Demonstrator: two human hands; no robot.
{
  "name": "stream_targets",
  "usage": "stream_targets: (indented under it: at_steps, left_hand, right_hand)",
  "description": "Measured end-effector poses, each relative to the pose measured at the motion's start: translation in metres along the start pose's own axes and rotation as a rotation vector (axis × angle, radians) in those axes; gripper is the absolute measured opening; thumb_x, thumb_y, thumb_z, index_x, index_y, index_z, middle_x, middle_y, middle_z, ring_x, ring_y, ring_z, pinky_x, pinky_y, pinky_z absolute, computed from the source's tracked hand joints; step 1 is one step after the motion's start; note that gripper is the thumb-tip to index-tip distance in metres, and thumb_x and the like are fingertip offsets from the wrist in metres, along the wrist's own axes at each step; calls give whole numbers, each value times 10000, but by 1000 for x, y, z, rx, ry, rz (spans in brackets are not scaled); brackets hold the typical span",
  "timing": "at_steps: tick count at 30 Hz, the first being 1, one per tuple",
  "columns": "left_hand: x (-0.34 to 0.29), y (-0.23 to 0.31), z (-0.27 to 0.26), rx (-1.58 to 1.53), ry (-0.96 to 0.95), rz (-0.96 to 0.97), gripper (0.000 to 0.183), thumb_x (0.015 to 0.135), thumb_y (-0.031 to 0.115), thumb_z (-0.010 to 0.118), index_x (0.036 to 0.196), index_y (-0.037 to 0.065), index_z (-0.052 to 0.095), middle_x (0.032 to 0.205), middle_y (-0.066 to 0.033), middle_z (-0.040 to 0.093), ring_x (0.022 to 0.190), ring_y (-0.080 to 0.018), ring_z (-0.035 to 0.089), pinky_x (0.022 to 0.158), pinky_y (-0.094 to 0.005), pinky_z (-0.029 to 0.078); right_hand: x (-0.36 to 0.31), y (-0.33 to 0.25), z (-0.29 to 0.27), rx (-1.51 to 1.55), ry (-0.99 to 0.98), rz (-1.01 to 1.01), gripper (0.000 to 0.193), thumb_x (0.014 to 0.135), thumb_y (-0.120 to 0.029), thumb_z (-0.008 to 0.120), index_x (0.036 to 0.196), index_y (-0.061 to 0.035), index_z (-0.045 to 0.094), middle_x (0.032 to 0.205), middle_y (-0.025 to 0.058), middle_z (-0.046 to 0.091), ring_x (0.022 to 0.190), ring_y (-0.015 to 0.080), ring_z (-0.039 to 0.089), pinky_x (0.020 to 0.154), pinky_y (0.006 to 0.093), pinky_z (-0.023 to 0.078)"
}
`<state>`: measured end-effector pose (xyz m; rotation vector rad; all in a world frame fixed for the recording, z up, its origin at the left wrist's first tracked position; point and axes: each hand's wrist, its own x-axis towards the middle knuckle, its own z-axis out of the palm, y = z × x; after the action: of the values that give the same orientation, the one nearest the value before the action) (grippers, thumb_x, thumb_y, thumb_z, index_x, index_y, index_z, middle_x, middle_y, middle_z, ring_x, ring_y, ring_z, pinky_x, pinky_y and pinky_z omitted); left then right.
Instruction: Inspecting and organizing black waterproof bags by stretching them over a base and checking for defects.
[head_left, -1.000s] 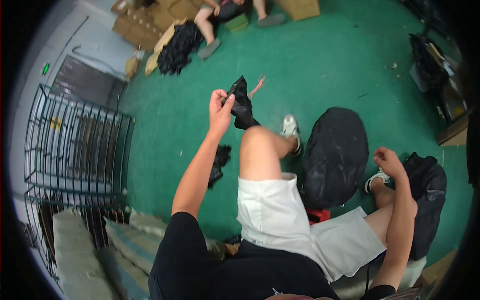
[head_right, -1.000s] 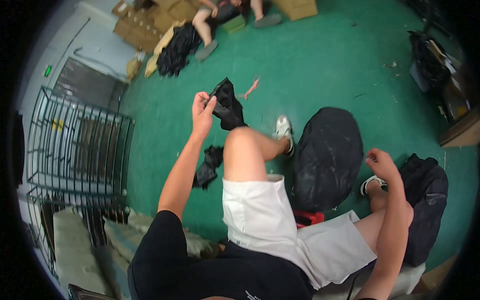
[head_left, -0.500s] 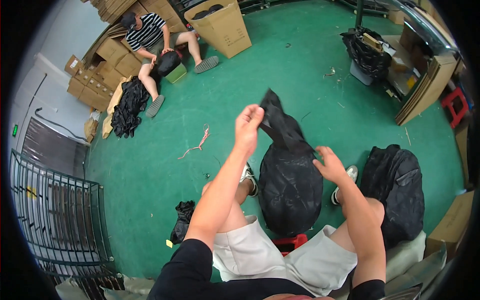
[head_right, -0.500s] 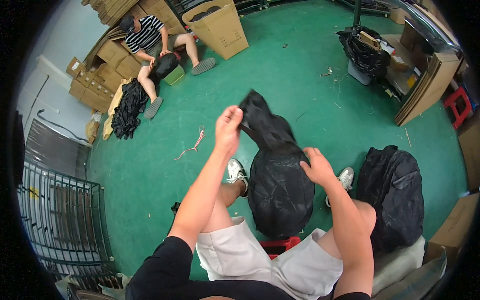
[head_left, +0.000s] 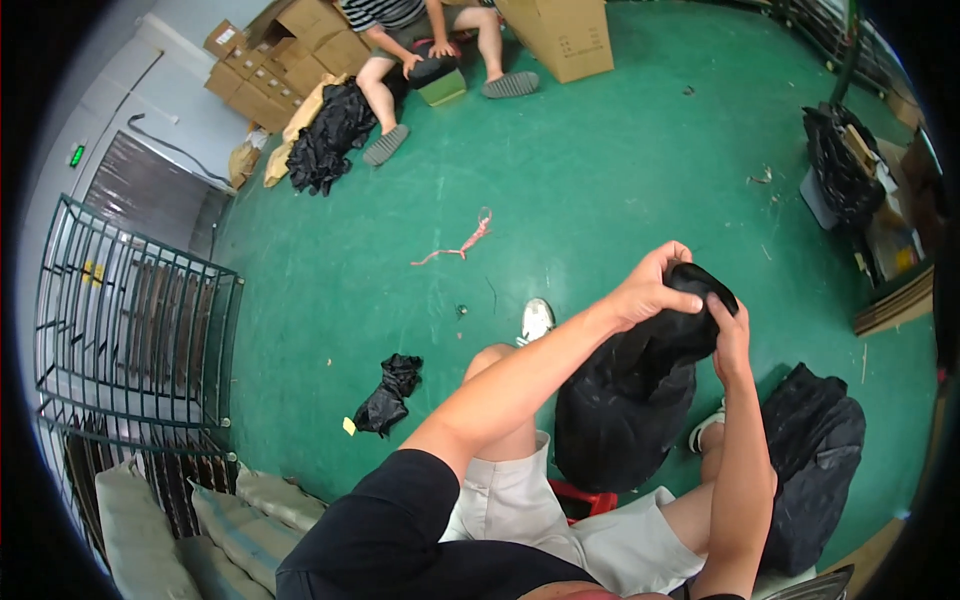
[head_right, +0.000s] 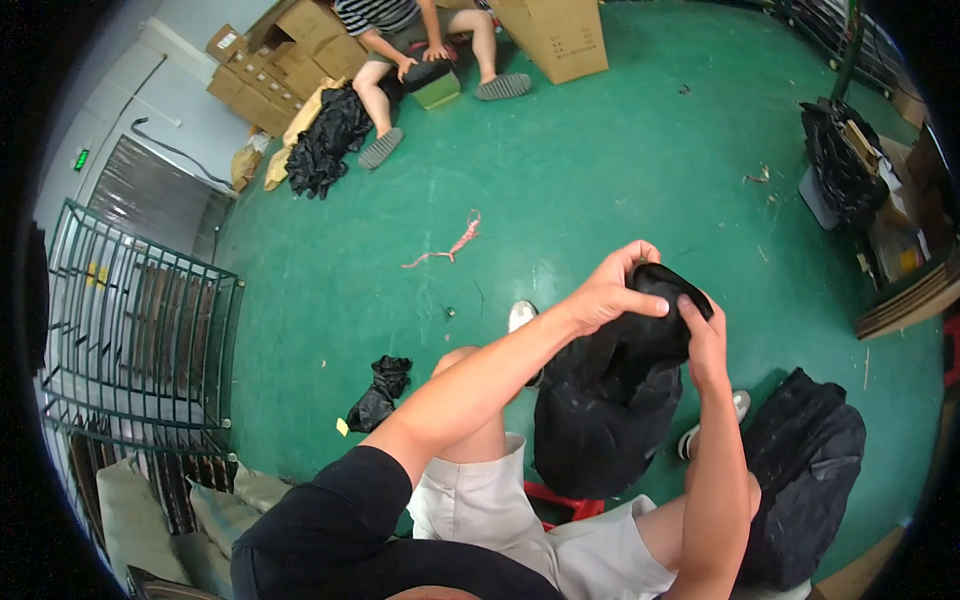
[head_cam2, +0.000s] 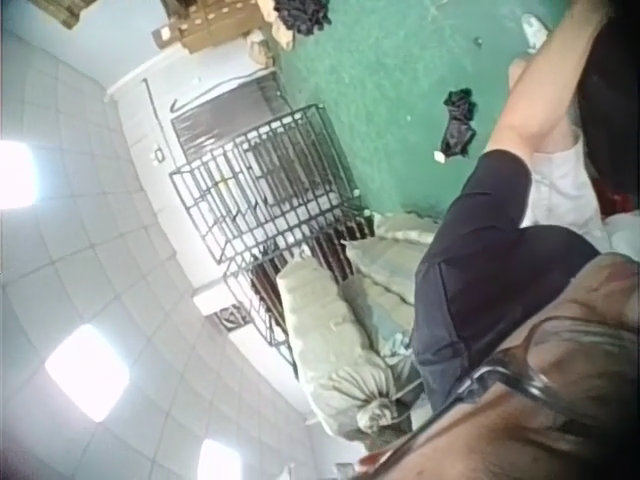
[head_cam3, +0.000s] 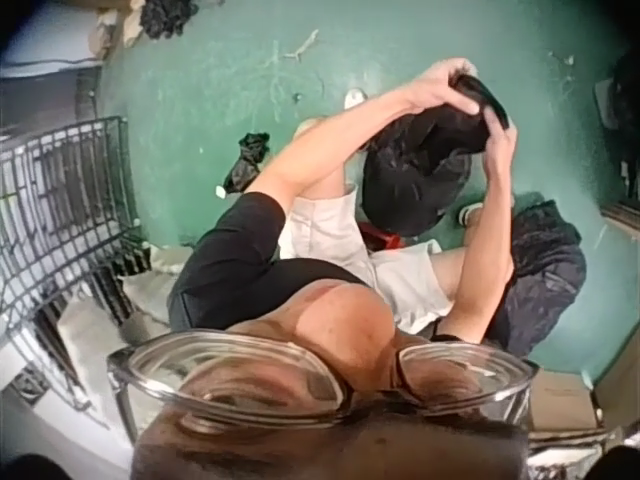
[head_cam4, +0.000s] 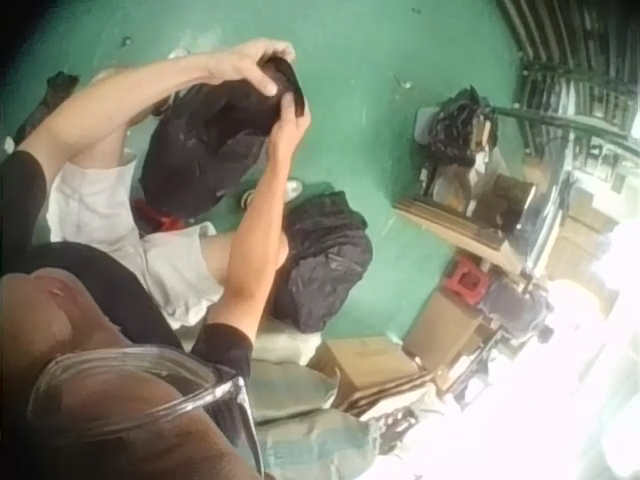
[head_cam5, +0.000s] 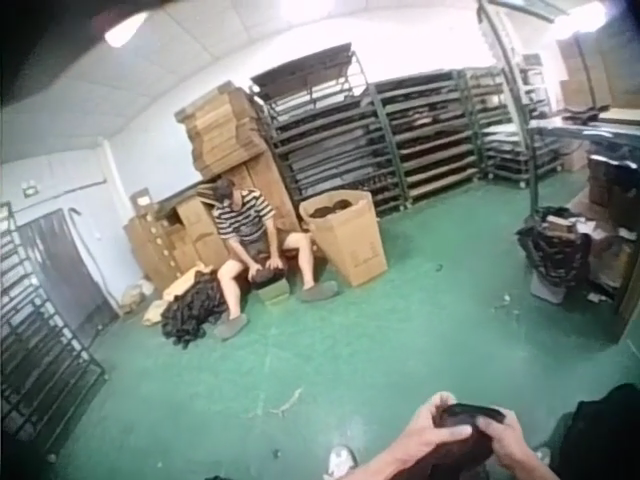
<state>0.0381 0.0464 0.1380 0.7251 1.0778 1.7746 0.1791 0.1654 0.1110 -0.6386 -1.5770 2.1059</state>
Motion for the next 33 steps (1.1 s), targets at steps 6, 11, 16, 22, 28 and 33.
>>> stream_targets:
  at_steps: [6,11,16,22,28,33]
  left_hand:
    - [-6,-18,-12,122,205,19,435,732,10,722,1113,67,520,963,-51,579,946,-145,553,869,-294,453]
    - [-12,-24,-19,535,198,-279,138,855,132,647,960,44,632,859,-7,609,813,-99,555,750,-254,450]
    - [-17,-13,-24,169,139,-242,110,912,126,583,910,60,671,779,53,615,712,-42,526,642,-226,409]
    - [-13,0,-22,314,99,-191,178,912,182,621,956,21,683,894,5,671,858,-97,582,814,-278,443]
    - [-18,40,-41,484,137,-176,333,928,308,643,892,-14,720,804,-14,693,740,-79,593,715,-253,473]
    - [-18,56,-50,401,-49,-355,325,911,307,675,889,-13,723,808,2,693,715,-54,588,710,-235,468]
  right_hand:
    - [-2,2,-11,333,161,118,319,968,-122,455,1236,31,535,1179,100,621,1051,206,606,945,334,476]
    - [-13,4,-25,547,138,128,318,974,-130,454,1243,20,534,1208,109,614,1078,226,605,948,347,483]
    - [-16,8,-31,206,288,84,287,986,-172,494,1172,32,572,1086,68,640,972,194,600,890,304,468]
    - [-19,0,-56,-768,267,-216,201,967,-155,537,1005,30,606,793,135,596,749,187,492,741,306,432]
    - [-14,-21,-19,-901,290,-253,182,937,-223,573,954,-50,630,764,244,587,738,458,568,627,453,454]
    - [-25,-24,-26,-884,246,-249,148,915,-194,607,975,-69,661,722,218,602,672,392,589,619,413,462]
